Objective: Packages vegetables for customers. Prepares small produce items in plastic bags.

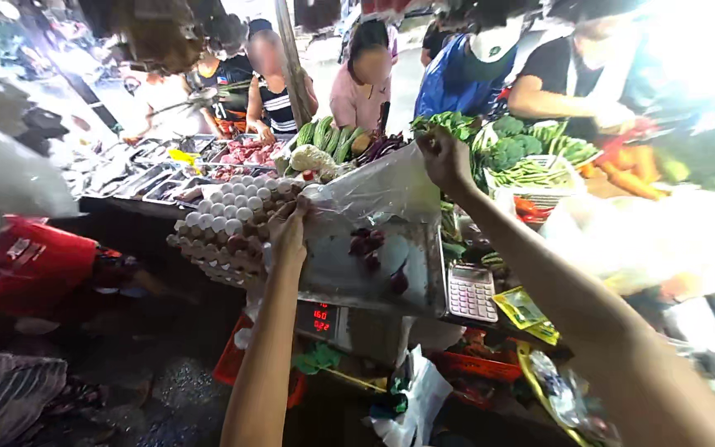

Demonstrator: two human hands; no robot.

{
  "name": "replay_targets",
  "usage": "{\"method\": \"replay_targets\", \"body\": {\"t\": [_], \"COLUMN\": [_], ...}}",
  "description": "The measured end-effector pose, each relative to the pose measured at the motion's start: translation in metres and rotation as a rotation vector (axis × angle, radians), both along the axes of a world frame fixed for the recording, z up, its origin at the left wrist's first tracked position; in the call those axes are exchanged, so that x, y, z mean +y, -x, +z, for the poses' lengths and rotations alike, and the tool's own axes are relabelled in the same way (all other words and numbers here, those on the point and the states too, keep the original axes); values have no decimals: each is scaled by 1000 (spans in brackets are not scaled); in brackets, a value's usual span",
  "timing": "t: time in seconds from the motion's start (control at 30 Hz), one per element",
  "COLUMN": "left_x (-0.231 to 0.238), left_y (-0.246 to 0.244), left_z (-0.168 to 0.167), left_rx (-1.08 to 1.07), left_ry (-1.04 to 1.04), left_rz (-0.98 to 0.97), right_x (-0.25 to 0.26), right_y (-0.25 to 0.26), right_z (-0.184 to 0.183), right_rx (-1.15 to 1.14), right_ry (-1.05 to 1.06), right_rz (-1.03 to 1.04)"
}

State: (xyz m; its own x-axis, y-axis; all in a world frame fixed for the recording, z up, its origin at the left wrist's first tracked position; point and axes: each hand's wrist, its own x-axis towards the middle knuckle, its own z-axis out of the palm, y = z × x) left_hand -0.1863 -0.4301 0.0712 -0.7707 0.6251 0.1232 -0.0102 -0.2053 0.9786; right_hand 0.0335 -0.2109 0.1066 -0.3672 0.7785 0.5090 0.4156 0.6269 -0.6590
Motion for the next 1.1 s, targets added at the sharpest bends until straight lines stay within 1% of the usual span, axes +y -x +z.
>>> {"method": "replay_targets", "body": {"t": [0.03, 0.07, 0.1, 0.17, 0.2, 0.23, 0.27, 0.33, 0.4, 0.43, 0.5, 0.53, 0.57, 0.63, 0.67, 0.7, 0.73, 0.77, 0.8, 0.83, 0.87, 0.9, 0.93, 0.97, 1.03, 1.07, 1.1], "left_x": [19, 37, 54, 90, 107, 123, 137, 166, 192, 206, 228, 232, 233, 237, 245, 253, 262, 271, 278, 281, 282, 284, 286, 289, 294, 295, 295], "left_y": [-7, -14, -21, -34, -38, -41, -44, -48, -51, -50, -54, -63, -74, -103, -119, -135, -148, -157, -162, -167, -169, -168, -165, -159, -147, -144, -142], "left_z": [3, 6, 9, 13, 13, 13, 13, 14, 8, 6, 6, 12, 17, 22, 23, 25, 24, 20, 16, 14, 14, 17, 19, 21, 25, 27, 26], "left_rx": [45, 86, 105, 65, 32, 19, 16, 19, 73, 136, 328, 456, 597, 887, 936, 899, 770, 597, 442, 349, 298, 224, 96, -86, -454, -527, -457], "left_ry": [26, 53, 83, 127, 137, 149, 158, 166, 240, 308, 479, 546, 567, 465, 397, 380, 404, 422, 393, 341, 304, 272, 237, 197, 139, 147, 165], "left_rz": [-22, -46, -55, -28, -10, -3, -2, -22, -23, 6, 106, 132, 124, 25, -78, -231, -416, -591, -706, -739, -726, -678, -625, -593, -562, -577, -604], "right_x": [16, 32, 46, 64, 72, 82, 92, 114, 126, 133, 145, 152, 155, 157, 157, 156, 155, 153, 149, 143, 139, 137, 136, 137, 139, 142, 144], "right_y": [-11, -23, -34, -62, -76, -89, -99, -111, -118, -118, -119, -120, -119, -112, -106, -102, -99, -96, -93, -90, -89, -90, -91, -92, -89, -86, -83], "right_z": [-6, -11, -14, -19, -22, -28, -35, -40, -46, -46, -48, -54, -60, -64, -63, -62, -61, -61, -58, -54, -50, -48, -48, -49, -54, -57, -59], "right_rx": [6, 24, 53, 171, 226, 266, 295, 298, 298, 300, 299, 306, 325, 359, 367, 368, 371, 392, 420, 453, 506, 558, 586, 570, 537, 578, 648], "right_ry": [54, 160, 330, 684, 799, 855, 858, 810, 809, 809, 834, 836, 822, 745, 712, 675, 647, 646, 676, 730, 798, 866, 895, 880, 836, 864, 914], "right_rz": [-17, -15, 8, 157, 235, 291, 307, 273, 188, 163, 173, 190, 186, 132, 109, 105, 123, 161, 202, 226, 265, 306, 313, 255, 65, 41, 47]}}
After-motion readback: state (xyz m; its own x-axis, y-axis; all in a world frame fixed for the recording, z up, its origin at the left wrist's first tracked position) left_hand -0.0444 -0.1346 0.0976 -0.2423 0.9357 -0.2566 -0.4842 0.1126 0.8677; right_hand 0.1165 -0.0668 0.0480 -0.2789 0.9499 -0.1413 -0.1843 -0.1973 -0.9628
